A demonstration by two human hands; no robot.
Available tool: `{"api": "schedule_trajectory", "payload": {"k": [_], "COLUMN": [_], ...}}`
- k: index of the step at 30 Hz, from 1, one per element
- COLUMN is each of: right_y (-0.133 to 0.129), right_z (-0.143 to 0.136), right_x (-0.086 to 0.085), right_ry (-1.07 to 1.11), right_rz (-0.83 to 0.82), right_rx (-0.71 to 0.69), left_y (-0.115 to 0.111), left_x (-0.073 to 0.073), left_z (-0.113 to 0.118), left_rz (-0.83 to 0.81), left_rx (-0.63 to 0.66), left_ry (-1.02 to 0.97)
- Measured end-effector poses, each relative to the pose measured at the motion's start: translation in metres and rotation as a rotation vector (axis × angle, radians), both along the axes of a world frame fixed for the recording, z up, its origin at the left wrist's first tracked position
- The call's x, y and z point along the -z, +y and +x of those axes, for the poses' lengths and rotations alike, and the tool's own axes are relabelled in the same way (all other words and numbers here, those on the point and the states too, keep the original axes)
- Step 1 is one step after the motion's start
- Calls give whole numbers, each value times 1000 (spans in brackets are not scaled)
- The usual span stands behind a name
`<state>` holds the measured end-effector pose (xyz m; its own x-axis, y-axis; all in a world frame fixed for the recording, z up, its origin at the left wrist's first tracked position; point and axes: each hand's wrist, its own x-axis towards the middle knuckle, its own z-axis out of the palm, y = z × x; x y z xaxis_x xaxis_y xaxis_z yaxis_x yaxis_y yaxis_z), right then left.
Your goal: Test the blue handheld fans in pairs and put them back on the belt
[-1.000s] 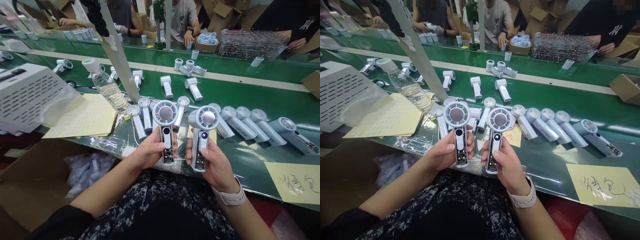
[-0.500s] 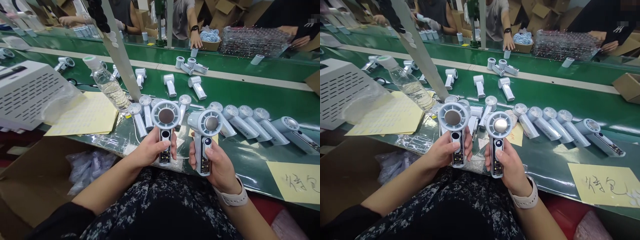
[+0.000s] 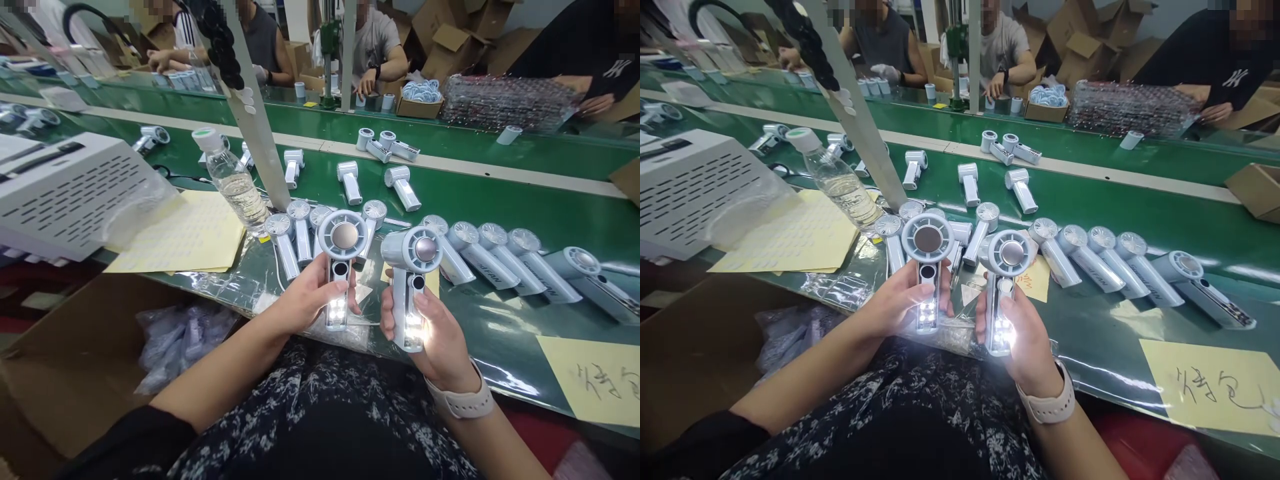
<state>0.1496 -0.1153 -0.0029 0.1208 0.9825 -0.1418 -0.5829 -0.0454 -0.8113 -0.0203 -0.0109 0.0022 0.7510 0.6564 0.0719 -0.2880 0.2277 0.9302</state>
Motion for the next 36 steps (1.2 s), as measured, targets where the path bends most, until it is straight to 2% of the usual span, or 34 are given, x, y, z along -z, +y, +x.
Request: {"api": "schedule_trajectory", "payload": {"k": [6, 11, 17, 21, 24, 27, 31, 36], "right_y": [-2, -2, -2, -2, -2, -2, -2, -4], "right_z": [0, 3, 3, 3, 2, -1, -5, -5], "right_x": [-1, -1, 3, 3, 3, 1, -1, 3], "right_ry": [-43, -9, 116, 114, 97, 78, 103, 108], "right_rz": [6, 19, 57, 14, -40, -86, -83, -124], "right_rx": [20, 5, -65, -77, -34, 15, -5, 70], "left_y": [-3, -2, 1, -3, -9, -15, -19, -19], "left_x": [-4, 3, 11, 9, 7, 6, 5, 6], "left_z": [0, 0, -1, 4, 9, 12, 15, 15], "left_rz": [3, 14, 100, -65, -171, -211, -270, -236], "left_rx": [5, 41, -62, -79, -59, -83, -125, -110], "left_ry": [-28, -26, 195, 180, 128, 155, 201, 164]}}
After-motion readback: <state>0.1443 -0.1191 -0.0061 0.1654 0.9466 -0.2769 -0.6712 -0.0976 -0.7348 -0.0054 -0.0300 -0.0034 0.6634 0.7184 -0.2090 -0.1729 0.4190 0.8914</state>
